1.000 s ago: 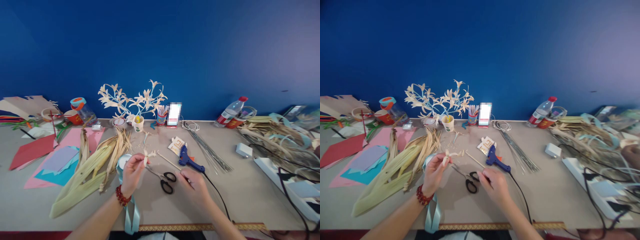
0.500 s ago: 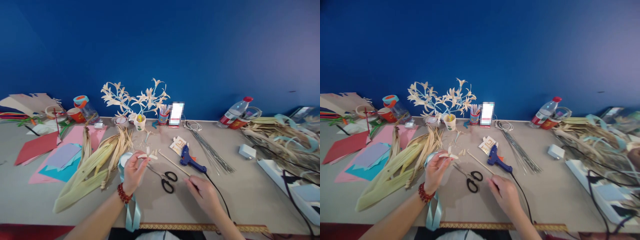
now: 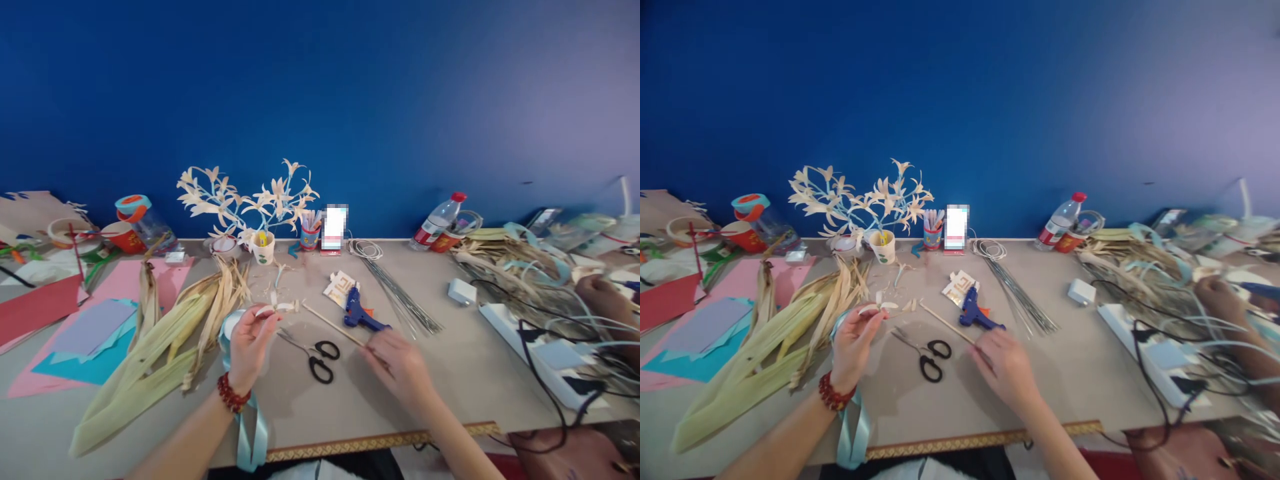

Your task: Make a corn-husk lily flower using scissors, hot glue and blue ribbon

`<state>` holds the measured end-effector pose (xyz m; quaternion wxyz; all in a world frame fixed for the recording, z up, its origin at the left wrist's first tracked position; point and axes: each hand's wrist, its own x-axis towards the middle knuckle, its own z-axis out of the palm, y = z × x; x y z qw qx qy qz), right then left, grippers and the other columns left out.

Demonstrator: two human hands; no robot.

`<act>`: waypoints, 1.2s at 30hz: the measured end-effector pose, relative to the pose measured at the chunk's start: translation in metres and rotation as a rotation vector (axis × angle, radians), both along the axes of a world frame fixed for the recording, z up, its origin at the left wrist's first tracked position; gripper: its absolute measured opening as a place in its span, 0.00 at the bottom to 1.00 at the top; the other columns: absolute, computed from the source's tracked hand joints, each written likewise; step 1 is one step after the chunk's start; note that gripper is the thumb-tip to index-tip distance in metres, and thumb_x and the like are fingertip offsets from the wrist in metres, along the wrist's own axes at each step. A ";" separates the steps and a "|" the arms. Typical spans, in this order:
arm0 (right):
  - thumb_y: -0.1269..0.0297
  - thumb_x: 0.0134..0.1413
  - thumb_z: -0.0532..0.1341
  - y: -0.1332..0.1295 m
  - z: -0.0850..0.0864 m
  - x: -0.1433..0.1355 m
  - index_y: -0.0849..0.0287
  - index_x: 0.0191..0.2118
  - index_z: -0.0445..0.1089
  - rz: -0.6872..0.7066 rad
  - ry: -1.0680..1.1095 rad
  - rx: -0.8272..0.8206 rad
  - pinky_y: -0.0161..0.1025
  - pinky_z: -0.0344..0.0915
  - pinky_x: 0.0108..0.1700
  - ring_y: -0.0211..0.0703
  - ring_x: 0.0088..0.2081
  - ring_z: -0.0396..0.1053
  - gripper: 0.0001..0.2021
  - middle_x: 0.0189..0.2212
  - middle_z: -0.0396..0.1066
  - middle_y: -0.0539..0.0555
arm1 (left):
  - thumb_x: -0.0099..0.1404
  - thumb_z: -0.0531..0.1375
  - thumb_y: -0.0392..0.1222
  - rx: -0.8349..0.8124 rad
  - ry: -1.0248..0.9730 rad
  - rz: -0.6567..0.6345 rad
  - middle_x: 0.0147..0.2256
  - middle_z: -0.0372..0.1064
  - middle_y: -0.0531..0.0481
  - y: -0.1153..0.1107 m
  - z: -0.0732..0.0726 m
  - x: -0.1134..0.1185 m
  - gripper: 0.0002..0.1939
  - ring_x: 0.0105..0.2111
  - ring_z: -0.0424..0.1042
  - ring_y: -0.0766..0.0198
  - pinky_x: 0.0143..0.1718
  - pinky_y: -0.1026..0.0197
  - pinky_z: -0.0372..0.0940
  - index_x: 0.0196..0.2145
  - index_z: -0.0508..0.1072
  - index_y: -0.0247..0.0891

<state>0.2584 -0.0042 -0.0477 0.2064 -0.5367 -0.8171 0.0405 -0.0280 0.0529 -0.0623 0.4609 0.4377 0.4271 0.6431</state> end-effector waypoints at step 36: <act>0.58 0.48 0.57 0.079 0.014 0.041 0.62 0.39 0.70 -0.290 1.120 -0.560 0.31 0.56 0.17 0.31 0.17 0.59 0.15 0.36 0.74 0.57 | 0.55 0.67 0.43 -0.103 -0.093 -0.074 0.30 0.73 0.52 0.000 0.000 0.005 0.11 0.32 0.73 0.66 0.37 0.65 0.67 0.34 0.73 0.36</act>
